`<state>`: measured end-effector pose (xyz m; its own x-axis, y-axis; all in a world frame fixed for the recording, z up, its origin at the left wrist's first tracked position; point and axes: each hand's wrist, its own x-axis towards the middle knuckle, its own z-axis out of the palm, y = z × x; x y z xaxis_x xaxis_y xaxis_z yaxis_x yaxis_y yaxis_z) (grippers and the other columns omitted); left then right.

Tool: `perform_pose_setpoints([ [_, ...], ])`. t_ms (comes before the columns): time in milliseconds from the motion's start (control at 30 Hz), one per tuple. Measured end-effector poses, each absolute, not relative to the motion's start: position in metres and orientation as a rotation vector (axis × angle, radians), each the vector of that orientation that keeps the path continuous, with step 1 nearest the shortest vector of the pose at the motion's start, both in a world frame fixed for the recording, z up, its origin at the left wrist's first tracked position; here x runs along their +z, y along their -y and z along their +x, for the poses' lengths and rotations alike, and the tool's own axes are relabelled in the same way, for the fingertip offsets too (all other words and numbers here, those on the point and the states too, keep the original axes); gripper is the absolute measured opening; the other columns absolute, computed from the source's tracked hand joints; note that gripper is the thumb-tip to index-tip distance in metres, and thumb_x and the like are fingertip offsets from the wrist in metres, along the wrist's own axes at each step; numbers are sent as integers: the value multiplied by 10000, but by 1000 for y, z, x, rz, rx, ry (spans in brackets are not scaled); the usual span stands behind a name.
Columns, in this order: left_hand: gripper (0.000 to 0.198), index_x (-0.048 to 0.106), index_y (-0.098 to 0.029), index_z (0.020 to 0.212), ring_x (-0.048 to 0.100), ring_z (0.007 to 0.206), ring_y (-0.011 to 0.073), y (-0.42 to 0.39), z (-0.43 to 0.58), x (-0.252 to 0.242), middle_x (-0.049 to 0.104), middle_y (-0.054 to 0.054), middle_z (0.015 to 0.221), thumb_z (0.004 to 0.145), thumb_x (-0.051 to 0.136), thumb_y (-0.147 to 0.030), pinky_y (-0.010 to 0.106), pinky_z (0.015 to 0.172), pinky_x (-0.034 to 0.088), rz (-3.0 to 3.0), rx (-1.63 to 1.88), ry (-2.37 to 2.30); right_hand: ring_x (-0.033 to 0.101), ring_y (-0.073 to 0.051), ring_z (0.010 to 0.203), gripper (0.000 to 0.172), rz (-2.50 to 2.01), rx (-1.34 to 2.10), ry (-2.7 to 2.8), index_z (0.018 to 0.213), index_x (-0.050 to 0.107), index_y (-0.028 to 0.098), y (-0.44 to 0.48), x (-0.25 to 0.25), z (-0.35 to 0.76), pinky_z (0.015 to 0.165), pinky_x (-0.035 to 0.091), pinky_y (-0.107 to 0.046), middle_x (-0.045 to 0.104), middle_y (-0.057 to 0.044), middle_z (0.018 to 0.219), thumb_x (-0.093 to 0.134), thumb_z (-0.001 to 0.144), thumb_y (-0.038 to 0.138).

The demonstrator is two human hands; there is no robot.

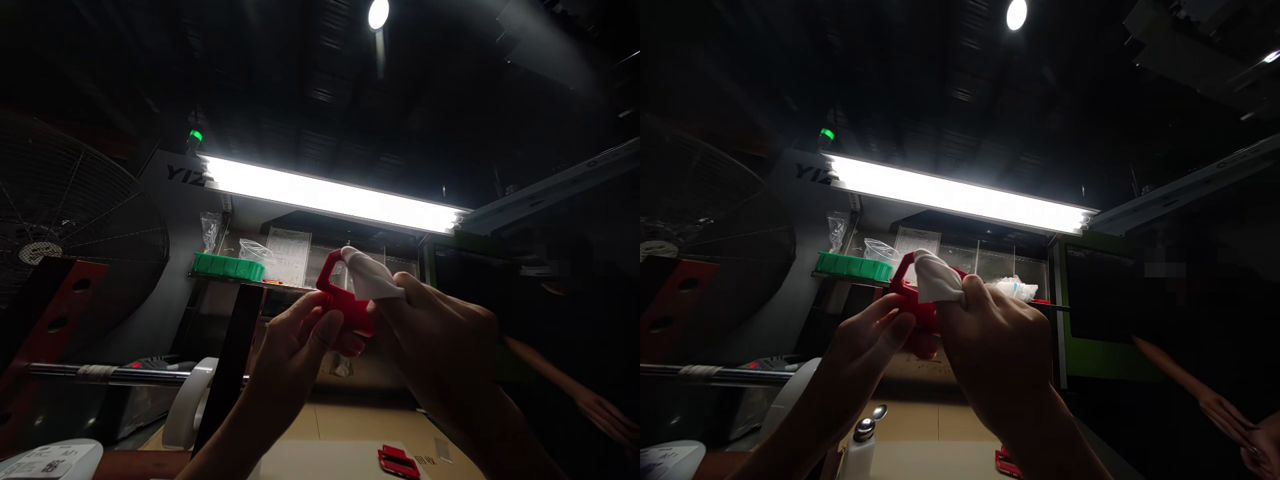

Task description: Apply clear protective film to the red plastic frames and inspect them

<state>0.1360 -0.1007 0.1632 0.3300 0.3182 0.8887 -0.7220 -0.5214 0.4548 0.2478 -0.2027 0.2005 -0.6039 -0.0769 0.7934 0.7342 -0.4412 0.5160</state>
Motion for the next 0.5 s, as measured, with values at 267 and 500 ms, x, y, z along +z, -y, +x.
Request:
perform_pose_setpoints([
  [267, 258, 548, -113, 974, 602, 654, 104, 108, 121, 151, 654, 33, 728, 898, 537, -360, 207, 666, 496, 1602, 1305, 154, 481, -72, 457, 195, -990, -1559, 1336, 1027, 613, 191, 216, 191, 250, 447, 383, -200, 600, 18, 654, 477, 890, 158],
  [500, 405, 634, -170, 906, 526, 628, 118, 105, 73, 59, 596, 33, 742, 779, 612, -553, 220, 646, 465, 1449, 1174, -465, 672, -194, 767, 274, -1161, -1249, 1373, 1151, 590, 226, 225, 85, 282, 608, 531, -248, 687, -72, 932, 538, 883, 251],
])
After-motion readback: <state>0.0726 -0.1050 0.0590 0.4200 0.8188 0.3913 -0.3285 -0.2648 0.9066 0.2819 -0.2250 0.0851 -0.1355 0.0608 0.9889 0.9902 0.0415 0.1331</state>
